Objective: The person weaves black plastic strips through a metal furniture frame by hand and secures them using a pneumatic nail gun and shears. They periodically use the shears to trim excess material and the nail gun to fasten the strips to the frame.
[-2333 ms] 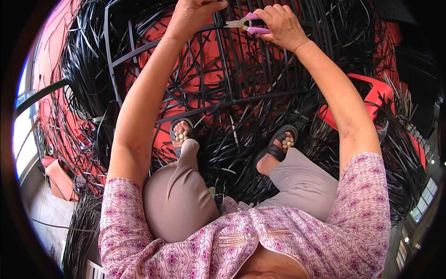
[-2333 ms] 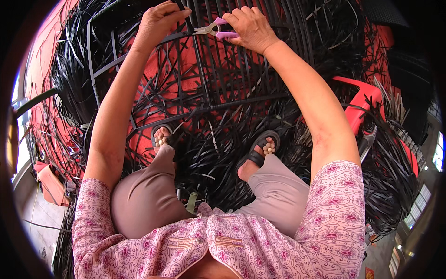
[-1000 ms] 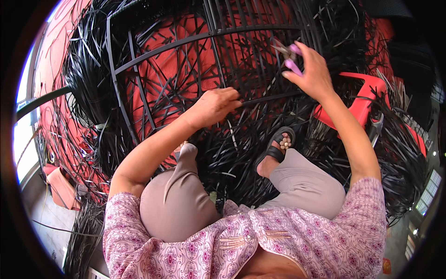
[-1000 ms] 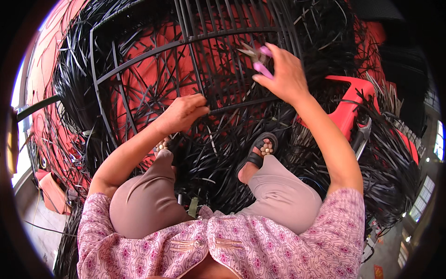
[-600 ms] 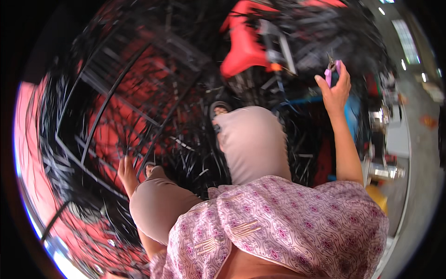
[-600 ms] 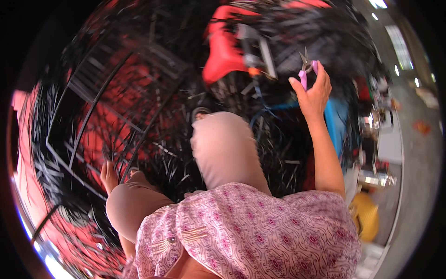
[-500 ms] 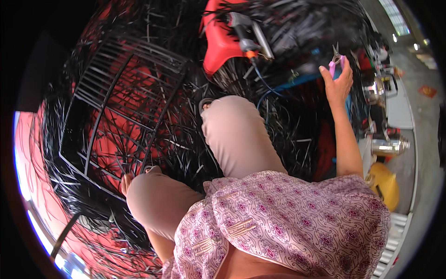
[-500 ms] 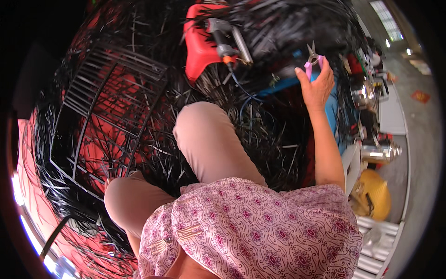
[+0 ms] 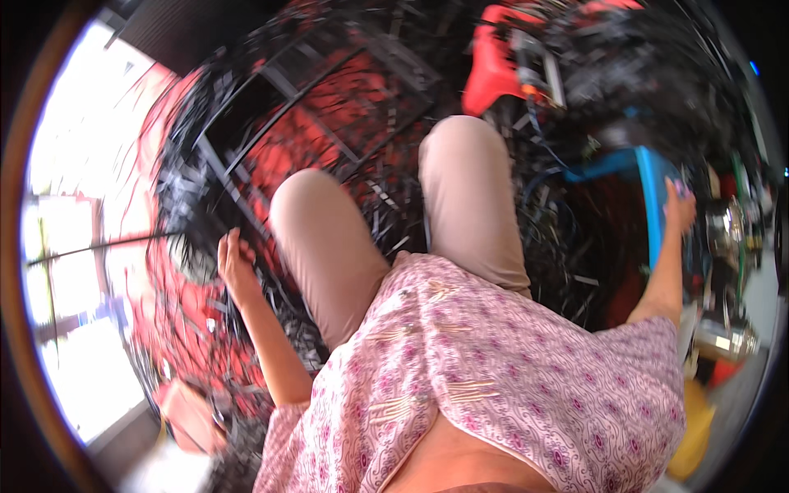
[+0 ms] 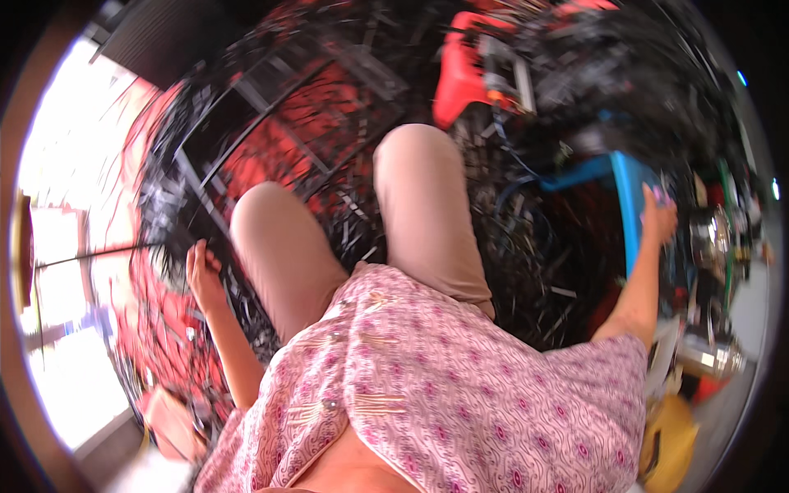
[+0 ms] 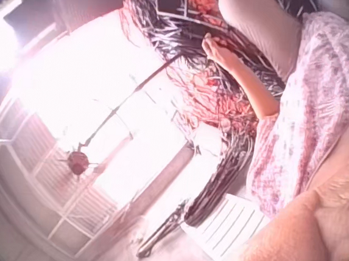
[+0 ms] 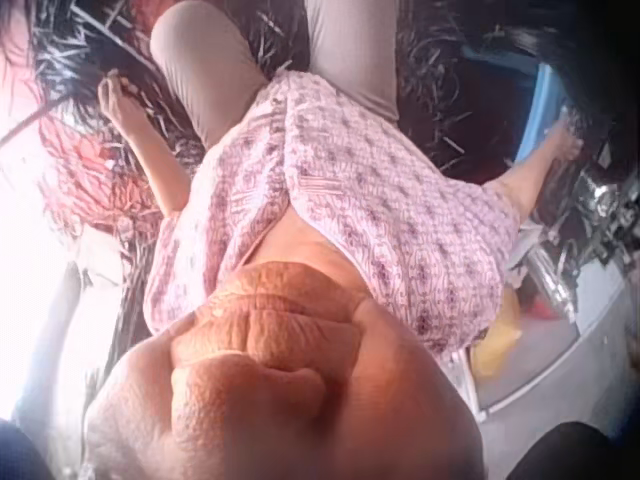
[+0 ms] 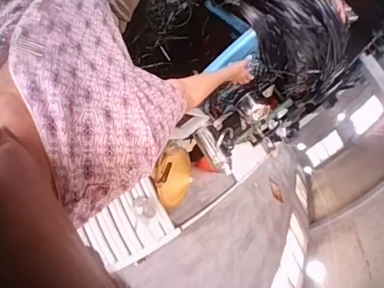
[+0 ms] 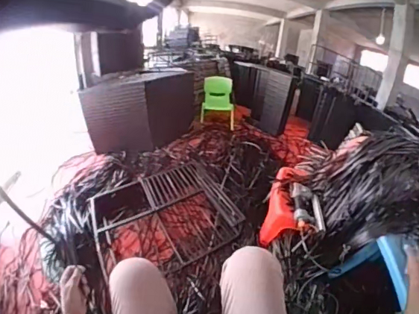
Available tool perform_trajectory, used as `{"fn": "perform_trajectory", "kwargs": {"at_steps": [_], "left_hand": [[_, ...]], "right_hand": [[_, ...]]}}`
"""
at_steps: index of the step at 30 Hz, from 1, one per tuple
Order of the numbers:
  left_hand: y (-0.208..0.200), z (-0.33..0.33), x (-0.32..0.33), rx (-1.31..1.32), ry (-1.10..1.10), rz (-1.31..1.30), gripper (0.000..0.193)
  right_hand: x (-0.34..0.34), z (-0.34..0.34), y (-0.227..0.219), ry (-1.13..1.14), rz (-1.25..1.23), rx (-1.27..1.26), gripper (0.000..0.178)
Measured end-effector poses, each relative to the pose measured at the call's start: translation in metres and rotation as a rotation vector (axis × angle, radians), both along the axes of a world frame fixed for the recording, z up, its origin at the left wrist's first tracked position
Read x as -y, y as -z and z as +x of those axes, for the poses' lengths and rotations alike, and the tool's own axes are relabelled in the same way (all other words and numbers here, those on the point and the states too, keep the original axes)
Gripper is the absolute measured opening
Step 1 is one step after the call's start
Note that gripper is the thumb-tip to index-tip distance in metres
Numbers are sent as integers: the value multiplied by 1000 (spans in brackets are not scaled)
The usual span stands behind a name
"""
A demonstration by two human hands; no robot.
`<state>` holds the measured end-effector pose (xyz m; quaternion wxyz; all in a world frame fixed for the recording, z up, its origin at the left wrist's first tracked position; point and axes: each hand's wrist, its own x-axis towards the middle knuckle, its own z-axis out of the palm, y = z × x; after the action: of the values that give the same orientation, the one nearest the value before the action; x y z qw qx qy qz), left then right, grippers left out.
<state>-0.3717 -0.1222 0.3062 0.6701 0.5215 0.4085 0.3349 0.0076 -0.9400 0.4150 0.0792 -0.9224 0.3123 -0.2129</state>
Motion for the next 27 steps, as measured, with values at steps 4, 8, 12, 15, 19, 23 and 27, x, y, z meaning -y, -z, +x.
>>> {"fn": "perform_trajectory", "kwargs": {"at_steps": [4,8,12,15,19,23,27], "left_hand": [[-72,-10,44,157,72,157,19],[-116,11,121,192,270,112,20],[-129,49,186,59,686,-3,19],[-128,69,208,-23,1026,205,17],[-121,82,212,-24,1074,297,20],[-103,67,203,-51,992,316,21],[-83,65,190,-83,920,209,21]], "right_hand": [[-34,24,-18,-107,-280,316,90],[-198,-18,-44,-920,256,476,65],[-369,-131,-46,-1493,1073,-69,42],[-417,-179,-35,-1547,1163,-513,36],[-429,-191,-22,-1580,1292,-228,31],[-336,-133,-38,-1178,1439,83,32],[-104,-49,-65,-1152,1826,762,45]]}}
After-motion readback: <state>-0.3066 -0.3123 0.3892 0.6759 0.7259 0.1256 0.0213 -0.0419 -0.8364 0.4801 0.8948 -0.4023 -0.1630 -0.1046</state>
